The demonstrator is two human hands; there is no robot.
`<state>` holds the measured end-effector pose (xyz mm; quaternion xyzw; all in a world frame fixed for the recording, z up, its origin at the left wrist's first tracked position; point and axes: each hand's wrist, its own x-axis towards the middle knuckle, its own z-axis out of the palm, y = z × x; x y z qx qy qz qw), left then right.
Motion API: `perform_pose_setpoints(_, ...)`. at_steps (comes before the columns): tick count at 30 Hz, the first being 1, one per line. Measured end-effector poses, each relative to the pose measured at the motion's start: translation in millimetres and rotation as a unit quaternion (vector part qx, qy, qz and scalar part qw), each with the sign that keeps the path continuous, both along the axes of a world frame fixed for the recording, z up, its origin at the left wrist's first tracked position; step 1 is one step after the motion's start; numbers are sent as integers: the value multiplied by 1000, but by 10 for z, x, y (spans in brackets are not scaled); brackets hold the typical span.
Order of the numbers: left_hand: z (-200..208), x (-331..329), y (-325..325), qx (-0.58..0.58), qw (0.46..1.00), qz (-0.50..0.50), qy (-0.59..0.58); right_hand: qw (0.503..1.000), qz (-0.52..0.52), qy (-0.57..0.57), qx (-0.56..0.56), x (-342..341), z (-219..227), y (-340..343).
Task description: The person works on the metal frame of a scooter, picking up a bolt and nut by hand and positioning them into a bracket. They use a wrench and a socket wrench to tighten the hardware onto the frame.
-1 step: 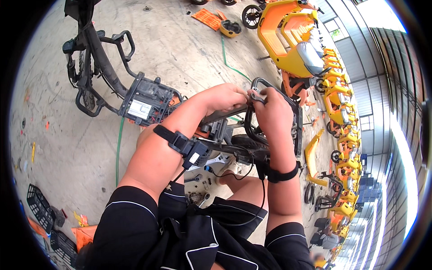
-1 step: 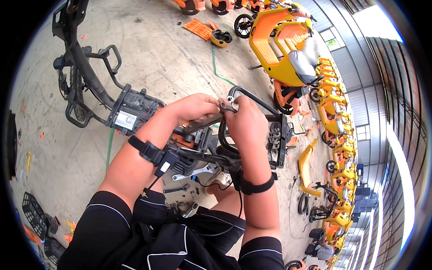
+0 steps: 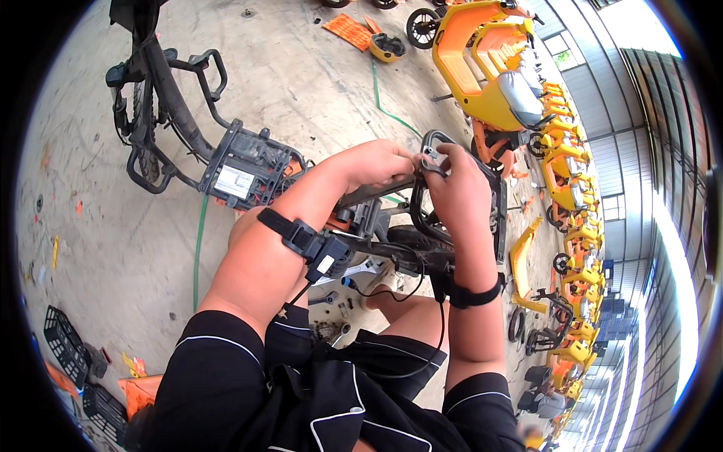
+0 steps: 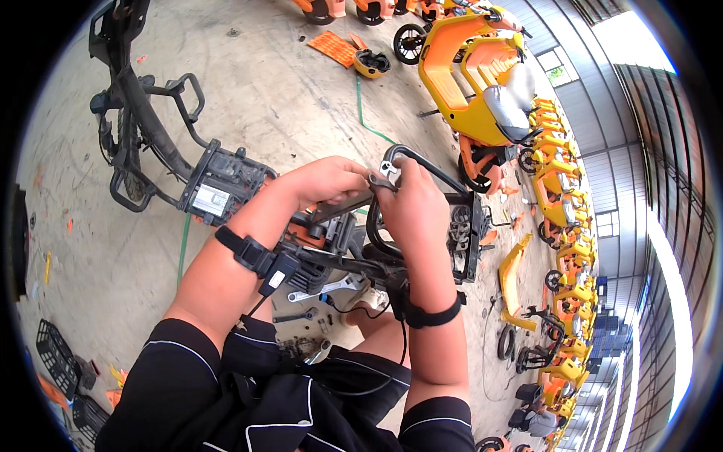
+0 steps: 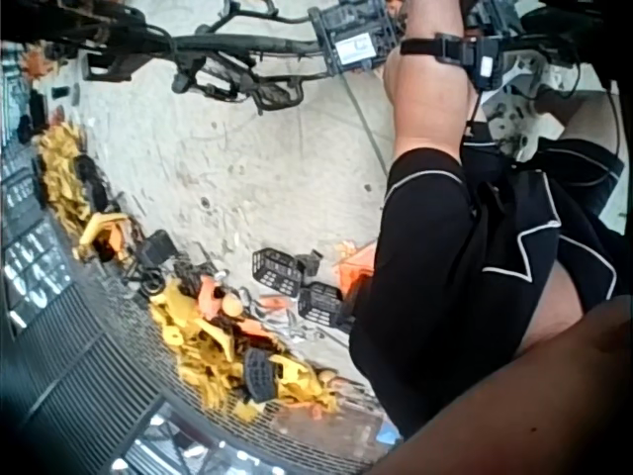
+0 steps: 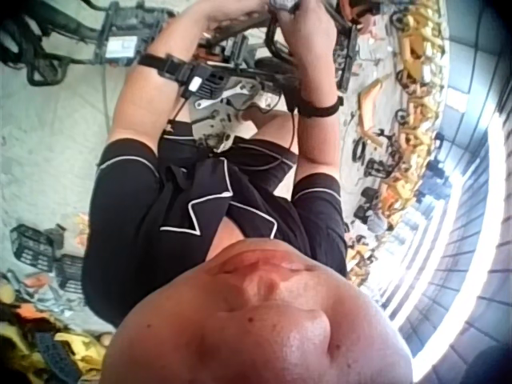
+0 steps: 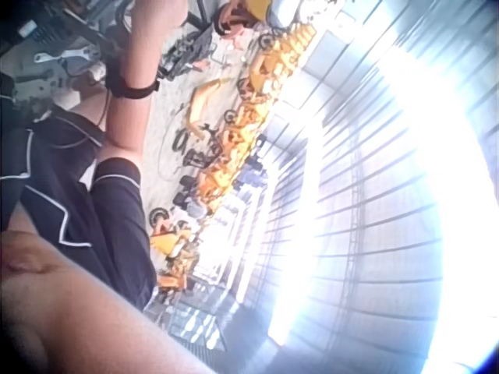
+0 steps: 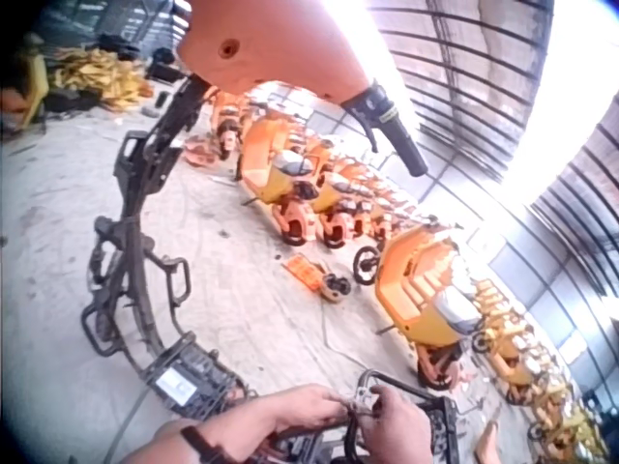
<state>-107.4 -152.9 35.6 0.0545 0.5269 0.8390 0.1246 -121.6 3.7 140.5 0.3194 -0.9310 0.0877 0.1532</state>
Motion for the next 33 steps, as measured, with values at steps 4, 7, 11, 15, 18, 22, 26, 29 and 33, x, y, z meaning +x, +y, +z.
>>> perform_pose_setpoints(4, -29, -34, 4, -18, 1000, -10, 1, 997, 72, -25, 20, -58, -55, 170)
perform_pose_setpoints(7, -51, -49, 10, -7, 1000, -7, -8, 998, 64, -1, 15, -44, -98, 157)
perform_pose_setpoints(11, -45, -50, 15, -2, 1000, -6, -5, 997, 35, 40, 55, -70, -127, 93)
perform_pose_setpoints(15, -21, -30, 1, -3, 1000, -3, 1, 993, -12, 73, 96, -102, -152, 5)
perform_pose_setpoints(18, 1, -21, 20, 3, 1000, -2, 1, 992, -24, 91, 88, -112, -120, 19)
perform_pose_setpoints(22, -22, -25, 7, -19, 1000, -1, 2, 995, 35, 95, -12, -15, -82, 88)
perform_pose_setpoints(26, -5, -24, -1, -23, 1000, -1, 0, 996, 79, 49, -1, -31, -78, 168)
perform_pose_setpoints(29, 6, -14, -11, -29, 1000, -3, 1, 996, 70, 52, 17, -28, -129, 159)
perform_pose_setpoints(33, -28, -25, -1, -20, 1000, -2, 4, 994, 48, 86, 45, -26, -178, 115)
